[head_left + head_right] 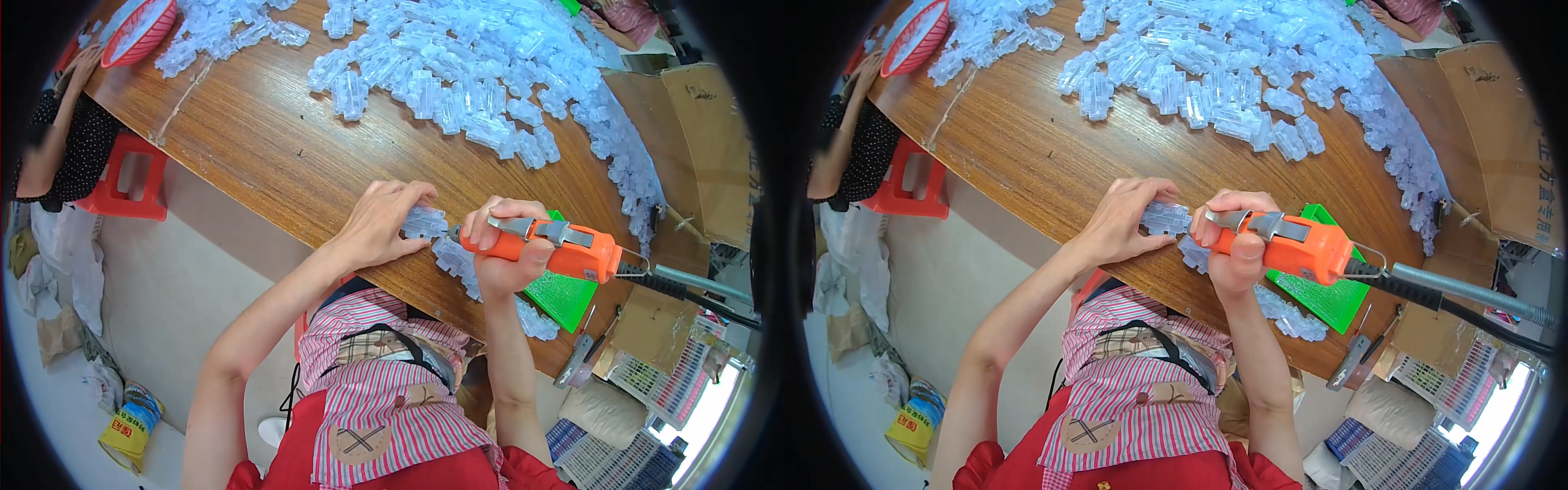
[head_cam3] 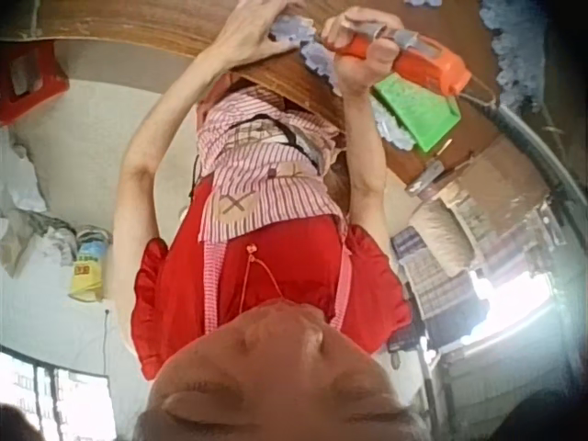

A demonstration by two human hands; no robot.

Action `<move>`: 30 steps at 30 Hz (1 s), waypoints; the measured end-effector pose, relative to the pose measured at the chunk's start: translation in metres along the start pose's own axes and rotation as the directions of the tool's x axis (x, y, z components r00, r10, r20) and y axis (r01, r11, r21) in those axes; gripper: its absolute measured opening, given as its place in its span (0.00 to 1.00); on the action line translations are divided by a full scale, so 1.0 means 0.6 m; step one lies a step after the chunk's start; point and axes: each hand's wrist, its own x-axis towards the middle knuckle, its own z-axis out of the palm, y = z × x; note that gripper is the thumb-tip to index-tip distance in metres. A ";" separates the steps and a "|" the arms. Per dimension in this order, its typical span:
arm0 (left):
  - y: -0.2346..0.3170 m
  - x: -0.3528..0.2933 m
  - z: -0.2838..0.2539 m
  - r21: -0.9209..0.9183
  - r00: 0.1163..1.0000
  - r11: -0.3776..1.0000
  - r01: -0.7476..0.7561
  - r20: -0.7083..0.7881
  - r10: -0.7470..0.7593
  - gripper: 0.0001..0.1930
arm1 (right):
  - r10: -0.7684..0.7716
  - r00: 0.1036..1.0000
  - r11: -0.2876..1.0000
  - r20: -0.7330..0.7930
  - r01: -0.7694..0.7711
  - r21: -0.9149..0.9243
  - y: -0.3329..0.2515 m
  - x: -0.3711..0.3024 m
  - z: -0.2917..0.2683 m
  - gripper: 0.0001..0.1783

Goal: The person fits clear plastic components together by hand and fastens them using an electric screwdriver with screws from a tray.

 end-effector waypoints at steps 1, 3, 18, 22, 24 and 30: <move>0.000 0.001 0.003 -0.005 1.000 1.000 -0.003 -0.003 0.003 0.33 | -0.013 1.000 1.000 -0.007 0.013 0.000 0.001 0.003 -0.002 0.35; 0.002 0.005 0.010 0.009 0.999 1.000 0.025 -0.047 -0.025 0.33 | -0.023 1.000 1.000 -0.016 0.023 0.000 0.002 0.011 -0.013 0.35; 0.016 0.015 0.018 0.065 0.991 0.995 0.073 -0.114 -0.065 0.27 | 0.009 0.999 0.998 -0.033 -0.011 -0.065 0.002 0.024 -0.032 0.39; 0.014 0.013 0.019 0.062 0.992 0.994 0.095 -0.084 -0.089 0.30 | 0.035 0.999 0.997 -0.036 -0.037 -0.061 0.008 0.023 -0.028 0.39; 0.013 0.013 0.020 0.062 0.992 0.994 0.094 -0.090 -0.089 0.29 | 0.057 0.998 0.998 -0.021 -0.057 0.011 0.005 0.023 -0.026 0.36; 0.016 0.014 0.018 0.058 0.991 0.993 0.099 -0.092 -0.093 0.29 | 0.049 0.998 0.999 -0.041 -0.050 -0.014 0.006 0.018 -0.022 0.35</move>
